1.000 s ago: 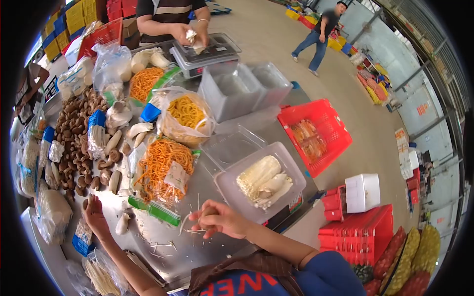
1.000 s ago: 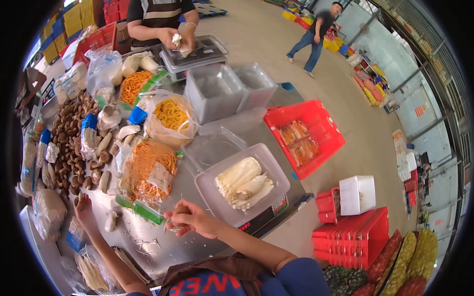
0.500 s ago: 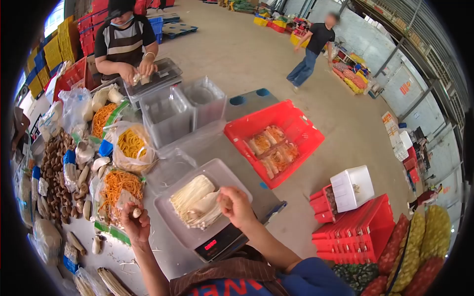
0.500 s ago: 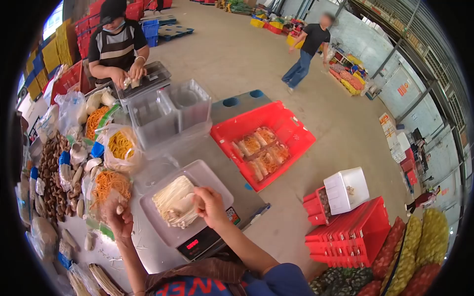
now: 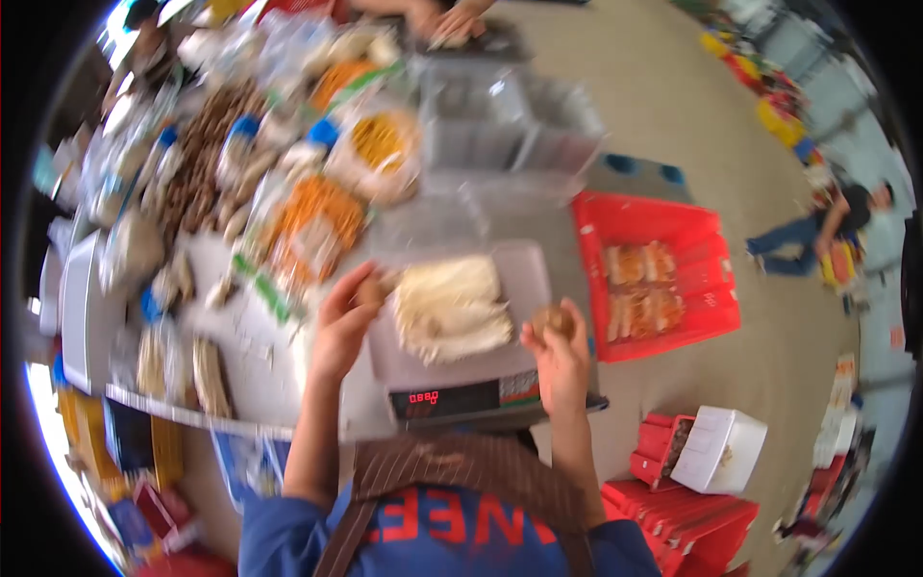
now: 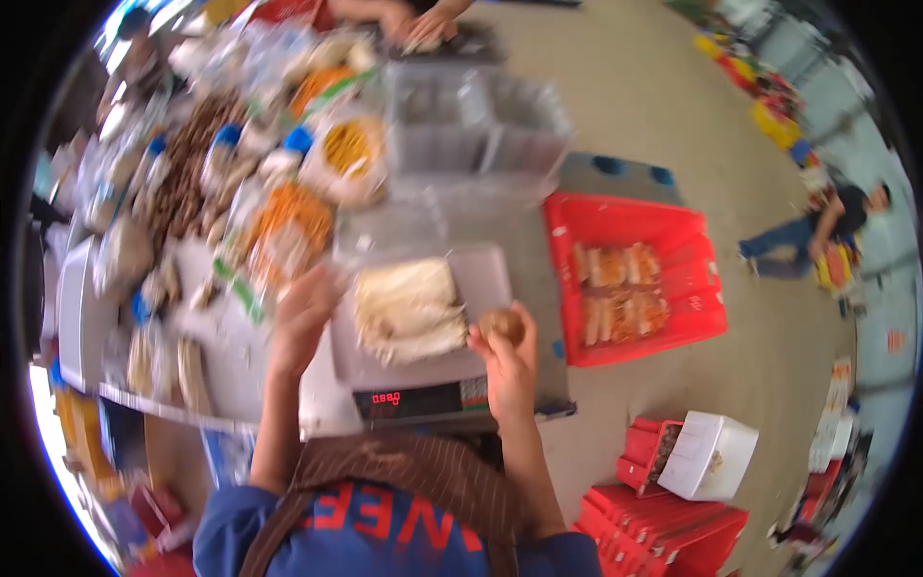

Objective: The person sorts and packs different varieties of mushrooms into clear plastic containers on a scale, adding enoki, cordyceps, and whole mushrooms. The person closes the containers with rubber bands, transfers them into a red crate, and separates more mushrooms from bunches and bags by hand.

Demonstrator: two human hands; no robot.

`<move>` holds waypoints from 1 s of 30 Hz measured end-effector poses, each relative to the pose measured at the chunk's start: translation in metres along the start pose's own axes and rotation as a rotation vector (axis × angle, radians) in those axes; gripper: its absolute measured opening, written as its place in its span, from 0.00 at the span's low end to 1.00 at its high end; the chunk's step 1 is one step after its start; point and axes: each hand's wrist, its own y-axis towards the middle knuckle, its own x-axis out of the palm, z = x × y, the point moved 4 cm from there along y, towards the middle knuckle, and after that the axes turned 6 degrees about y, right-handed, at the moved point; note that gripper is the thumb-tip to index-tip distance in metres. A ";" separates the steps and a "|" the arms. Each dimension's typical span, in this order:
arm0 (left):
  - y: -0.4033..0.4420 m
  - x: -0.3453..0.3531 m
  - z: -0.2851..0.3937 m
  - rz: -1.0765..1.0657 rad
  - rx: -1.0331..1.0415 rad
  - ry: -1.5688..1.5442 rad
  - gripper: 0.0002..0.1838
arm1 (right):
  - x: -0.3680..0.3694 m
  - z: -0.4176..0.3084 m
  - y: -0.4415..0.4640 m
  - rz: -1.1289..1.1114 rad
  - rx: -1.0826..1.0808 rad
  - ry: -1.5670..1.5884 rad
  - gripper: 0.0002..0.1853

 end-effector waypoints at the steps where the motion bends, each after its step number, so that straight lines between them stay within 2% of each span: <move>1: -0.005 0.021 0.011 -0.048 0.082 0.109 0.32 | 0.018 0.007 -0.001 -0.109 0.004 -0.022 0.24; 2: -0.010 0.036 0.013 -0.041 0.043 0.108 0.33 | 0.031 0.017 0.001 -0.131 0.065 -0.031 0.24; 5: -0.017 0.047 -0.006 -0.046 0.136 0.141 0.31 | 0.052 0.038 -0.004 -0.287 0.048 -0.177 0.25; 10: -0.026 0.047 -0.016 -0.038 0.161 0.134 0.30 | 0.051 0.055 -0.008 -0.325 0.102 -0.142 0.24; 12: -0.027 0.031 -0.020 0.102 0.104 0.082 0.31 | 0.046 0.056 -0.007 -0.333 0.127 -0.144 0.24; 13: -0.026 0.023 -0.016 0.172 0.143 0.054 0.31 | 0.043 0.053 -0.006 -0.300 0.113 -0.171 0.24; 14: -0.029 0.015 -0.013 0.207 0.027 0.009 0.29 | 0.040 0.050 -0.004 -0.269 0.101 -0.198 0.25; 16: -0.033 0.003 -0.010 0.261 0.069 0.204 0.28 | 0.033 0.042 0.008 -0.254 0.052 -0.253 0.25; 18: -0.038 0.009 -0.015 0.240 0.253 0.491 0.30 | 0.034 0.037 0.021 -0.322 0.042 -0.405 0.25; 19: -0.039 0.015 -0.024 0.237 0.319 0.464 0.30 | 0.036 0.040 0.026 -0.336 0.052 -0.403 0.24; 20: -0.042 0.021 -0.026 0.264 0.391 0.604 0.30 | 0.037 0.043 0.033 -0.340 0.056 -0.402 0.24; 22: -0.049 0.030 -0.028 0.363 0.486 0.731 0.29 | 0.051 0.042 0.048 -0.462 -0.120 -0.599 0.24; 23: -0.051 0.030 -0.031 0.367 0.487 0.732 0.29 | 0.057 0.041 0.057 -0.447 -0.056 -0.509 0.23; 24: -0.055 0.031 -0.033 0.384 0.540 0.879 0.29 | 0.062 0.042 0.067 -0.449 -0.054 -0.509 0.23; 25: -0.059 0.033 -0.034 0.398 0.591 1.027 0.28 | 0.067 0.044 0.075 -0.514 -0.005 -0.533 0.22; 28: -0.068 0.040 -0.038 0.409 0.632 1.194 0.26 | 0.081 0.061 0.093 -0.640 0.065 -0.592 0.21; 30: -0.068 0.042 -0.038 0.431 0.579 1.224 0.25 | 0.092 0.076 0.095 -0.764 0.229 -0.691 0.21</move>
